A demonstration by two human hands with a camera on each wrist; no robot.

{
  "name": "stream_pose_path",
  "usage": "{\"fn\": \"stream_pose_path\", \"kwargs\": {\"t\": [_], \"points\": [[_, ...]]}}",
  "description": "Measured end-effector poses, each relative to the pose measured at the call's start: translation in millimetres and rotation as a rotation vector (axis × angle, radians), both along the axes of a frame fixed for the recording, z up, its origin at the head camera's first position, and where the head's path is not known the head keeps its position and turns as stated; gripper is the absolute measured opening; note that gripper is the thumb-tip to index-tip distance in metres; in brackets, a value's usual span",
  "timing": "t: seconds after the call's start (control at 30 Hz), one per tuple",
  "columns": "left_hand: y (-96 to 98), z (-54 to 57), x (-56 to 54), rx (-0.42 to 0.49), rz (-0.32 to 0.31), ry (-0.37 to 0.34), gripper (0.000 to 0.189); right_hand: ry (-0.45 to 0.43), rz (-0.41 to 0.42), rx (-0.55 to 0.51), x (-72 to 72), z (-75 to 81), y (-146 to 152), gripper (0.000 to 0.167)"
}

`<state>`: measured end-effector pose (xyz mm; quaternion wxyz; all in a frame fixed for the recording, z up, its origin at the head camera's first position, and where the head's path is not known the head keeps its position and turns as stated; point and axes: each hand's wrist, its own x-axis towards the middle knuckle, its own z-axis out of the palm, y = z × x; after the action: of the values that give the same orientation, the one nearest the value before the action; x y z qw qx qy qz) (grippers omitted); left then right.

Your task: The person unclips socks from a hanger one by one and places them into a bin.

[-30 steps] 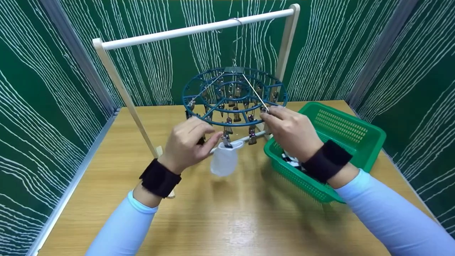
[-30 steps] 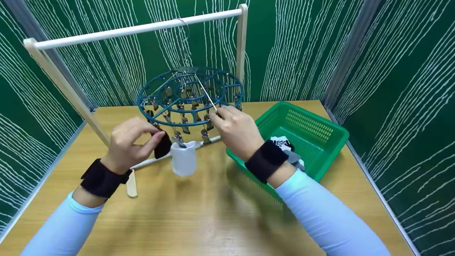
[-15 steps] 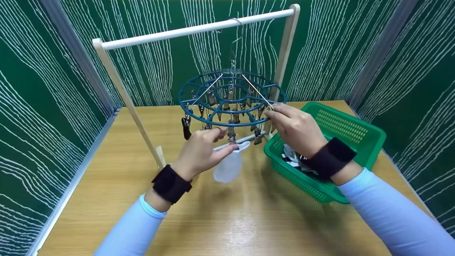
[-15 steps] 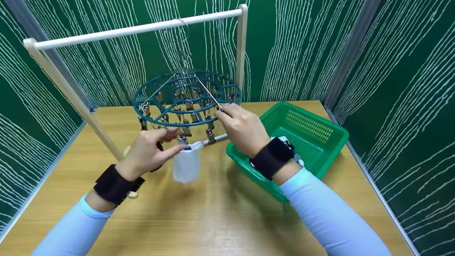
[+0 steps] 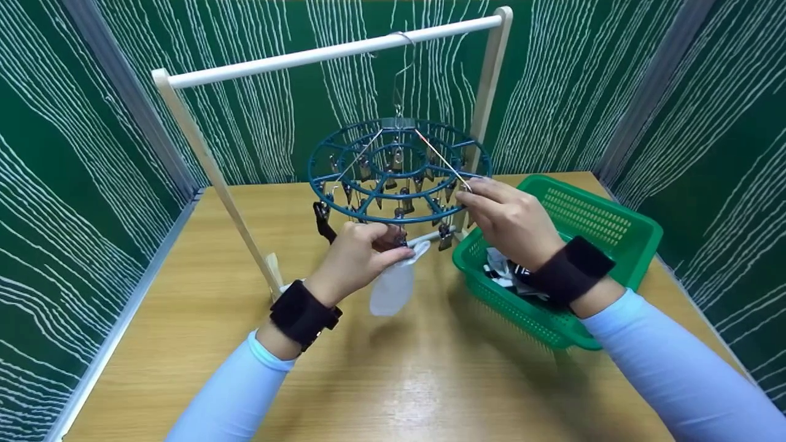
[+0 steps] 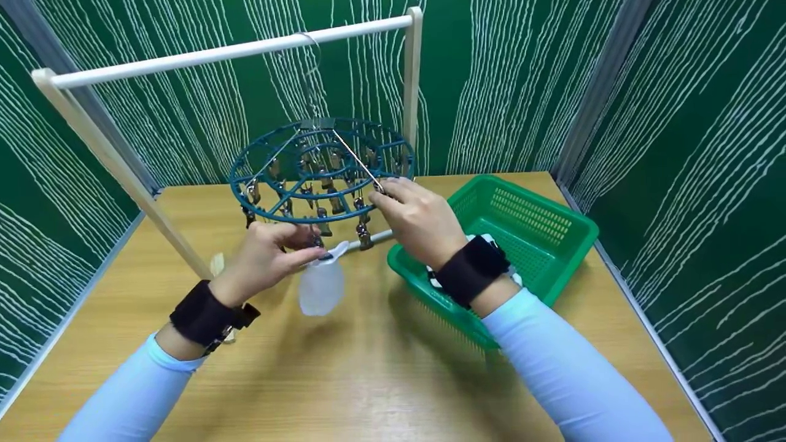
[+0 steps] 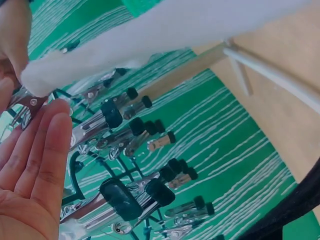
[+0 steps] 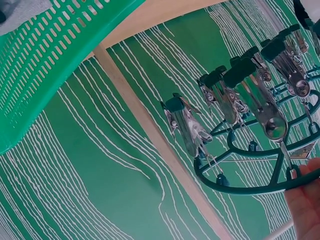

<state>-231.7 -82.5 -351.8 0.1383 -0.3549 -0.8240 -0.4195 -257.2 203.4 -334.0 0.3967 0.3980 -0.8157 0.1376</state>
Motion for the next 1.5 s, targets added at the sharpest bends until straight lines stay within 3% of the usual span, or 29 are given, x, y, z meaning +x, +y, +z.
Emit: {"fn": "stream_pose_path", "kwargs": {"t": [0.3, 0.53, 0.67, 0.97, 1.13, 1.37, 1.5], "points": [[-1.0, -3.3, 0.8, 0.014, 0.031, -0.007, 0.021, 0.023, -0.003, -0.015, 9.4, -2.1, -1, 0.028], [-3.2, -6.2, 1.0, 0.044, 0.047, -0.023, 0.019, 0.041, 0.006, -0.141, 25.9, -12.5, 0, 0.029], [-4.2, -6.0, 1.0, 0.06, 0.051, -0.027, 0.017, -0.01, -0.026, -0.176, 35.0, -22.9, 0, 0.028], [-2.5, -3.9, 2.9, 0.081, 0.063, -0.038, 0.018, -0.222, -0.101, -0.191, 45.7, -54.1, -15, 0.023], [-1.7, -4.7, 2.8, 0.072, 0.065, -0.03, 0.018, -0.406, -0.12, -0.199, 46.7, -68.8, -28, 0.029], [-0.8, -7.3, 1.6, 0.052, 0.066, 0.009, 0.016, -0.733, -0.052, -0.28, 36.8, -89.8, -44, 0.045], [0.3, -9.4, 1.5, 0.05, 0.078, 0.006, 0.017, -0.839, -0.005, -0.343, 31.3, -99.9, -49, 0.046]]}}
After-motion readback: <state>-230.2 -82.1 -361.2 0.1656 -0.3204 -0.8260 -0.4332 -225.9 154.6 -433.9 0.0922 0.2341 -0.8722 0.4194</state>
